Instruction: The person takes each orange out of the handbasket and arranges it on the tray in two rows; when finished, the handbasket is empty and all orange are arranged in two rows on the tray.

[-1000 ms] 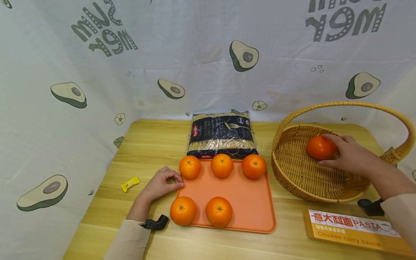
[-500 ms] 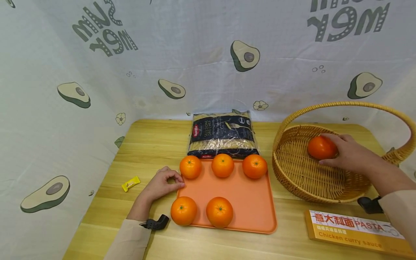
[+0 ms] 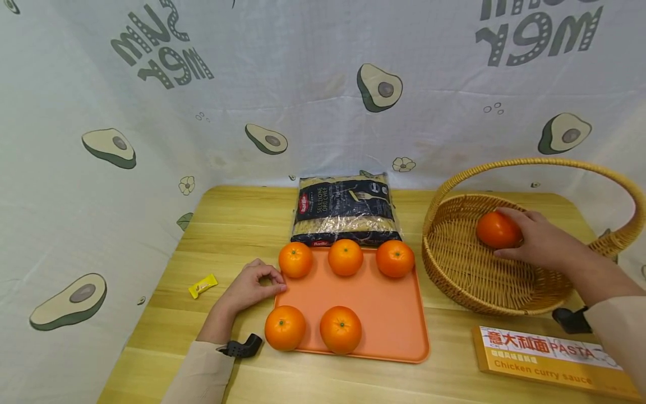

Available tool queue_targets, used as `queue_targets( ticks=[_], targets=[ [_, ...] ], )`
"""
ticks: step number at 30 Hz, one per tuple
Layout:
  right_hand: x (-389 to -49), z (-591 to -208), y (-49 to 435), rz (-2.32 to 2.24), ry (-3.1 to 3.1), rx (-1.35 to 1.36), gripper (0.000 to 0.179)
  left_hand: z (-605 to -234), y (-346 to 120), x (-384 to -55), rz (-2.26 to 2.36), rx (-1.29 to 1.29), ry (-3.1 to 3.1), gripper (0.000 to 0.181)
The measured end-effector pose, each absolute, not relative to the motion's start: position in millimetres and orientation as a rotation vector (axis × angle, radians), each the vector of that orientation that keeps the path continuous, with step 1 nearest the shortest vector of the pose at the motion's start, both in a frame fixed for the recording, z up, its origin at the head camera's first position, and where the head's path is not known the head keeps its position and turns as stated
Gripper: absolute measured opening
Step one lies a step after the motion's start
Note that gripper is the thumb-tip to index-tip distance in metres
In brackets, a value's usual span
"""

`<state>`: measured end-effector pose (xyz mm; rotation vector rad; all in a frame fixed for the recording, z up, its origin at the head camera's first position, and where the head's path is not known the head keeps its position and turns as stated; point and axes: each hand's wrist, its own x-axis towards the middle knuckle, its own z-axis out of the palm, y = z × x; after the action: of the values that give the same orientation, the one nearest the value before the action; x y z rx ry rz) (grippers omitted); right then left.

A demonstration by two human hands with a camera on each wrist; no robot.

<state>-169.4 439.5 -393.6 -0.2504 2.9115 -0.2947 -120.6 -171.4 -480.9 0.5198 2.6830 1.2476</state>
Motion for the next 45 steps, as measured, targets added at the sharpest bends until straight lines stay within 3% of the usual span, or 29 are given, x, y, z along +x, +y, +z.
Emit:
queue_targets(
  ticks=[18, 45],
  targets=[
    [-165.2, -399.3, 436.3, -0.272, 3.016, -0.25, 0.086, -483.7, -172.1, -120.2, 1.244, 0.53, 2.679, 0.01],
    [-146.7, -380.5, 400.8, -0.494, 3.14, -0.447, 0.083, -485.1, -171.7, -121.5, 1.245, 0.518, 2.686, 0.01]
  ],
)
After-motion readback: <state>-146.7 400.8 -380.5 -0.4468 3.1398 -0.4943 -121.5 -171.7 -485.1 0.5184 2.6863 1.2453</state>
